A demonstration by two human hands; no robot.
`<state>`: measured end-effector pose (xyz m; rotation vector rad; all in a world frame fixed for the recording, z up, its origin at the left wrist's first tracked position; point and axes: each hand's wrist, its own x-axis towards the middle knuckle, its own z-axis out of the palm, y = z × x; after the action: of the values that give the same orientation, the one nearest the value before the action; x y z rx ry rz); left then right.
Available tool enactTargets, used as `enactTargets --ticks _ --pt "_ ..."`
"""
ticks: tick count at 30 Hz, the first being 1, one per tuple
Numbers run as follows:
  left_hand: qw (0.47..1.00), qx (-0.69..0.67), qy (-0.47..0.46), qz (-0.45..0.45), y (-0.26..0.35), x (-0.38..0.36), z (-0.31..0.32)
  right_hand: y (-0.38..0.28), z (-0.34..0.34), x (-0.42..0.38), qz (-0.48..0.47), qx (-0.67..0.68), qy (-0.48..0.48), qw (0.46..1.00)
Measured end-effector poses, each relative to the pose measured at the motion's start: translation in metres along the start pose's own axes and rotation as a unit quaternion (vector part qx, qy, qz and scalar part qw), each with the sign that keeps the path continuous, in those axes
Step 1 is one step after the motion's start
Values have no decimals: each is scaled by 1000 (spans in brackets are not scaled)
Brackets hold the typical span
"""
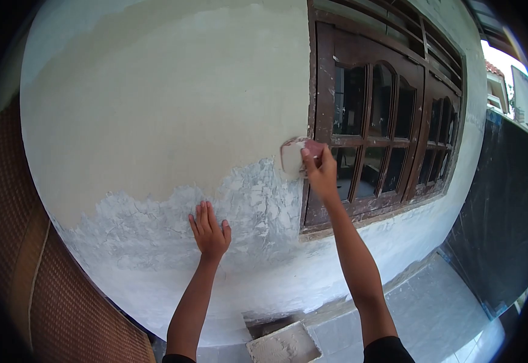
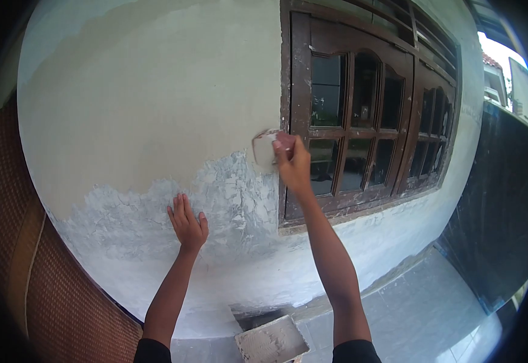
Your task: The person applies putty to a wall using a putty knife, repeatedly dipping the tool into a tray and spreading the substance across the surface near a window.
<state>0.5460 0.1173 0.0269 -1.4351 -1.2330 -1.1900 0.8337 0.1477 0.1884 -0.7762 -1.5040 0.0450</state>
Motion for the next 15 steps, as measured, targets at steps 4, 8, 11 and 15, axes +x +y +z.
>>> enactTargets --ticks 4,8,11,15 --pt "1000 -8 -17 2 -1 -1 0 23 -16 12 75 207 126 967" --pt "1000 -5 -12 -10 0 -1 2 -1 -8 3 62 225 30 972" --pt "1000 -2 2 0 0 -1 0 7 3 8 -5 22 2 1000" --pt "1000 0 5 -7 0 -1 1 9 -19 13 41 247 151 956"
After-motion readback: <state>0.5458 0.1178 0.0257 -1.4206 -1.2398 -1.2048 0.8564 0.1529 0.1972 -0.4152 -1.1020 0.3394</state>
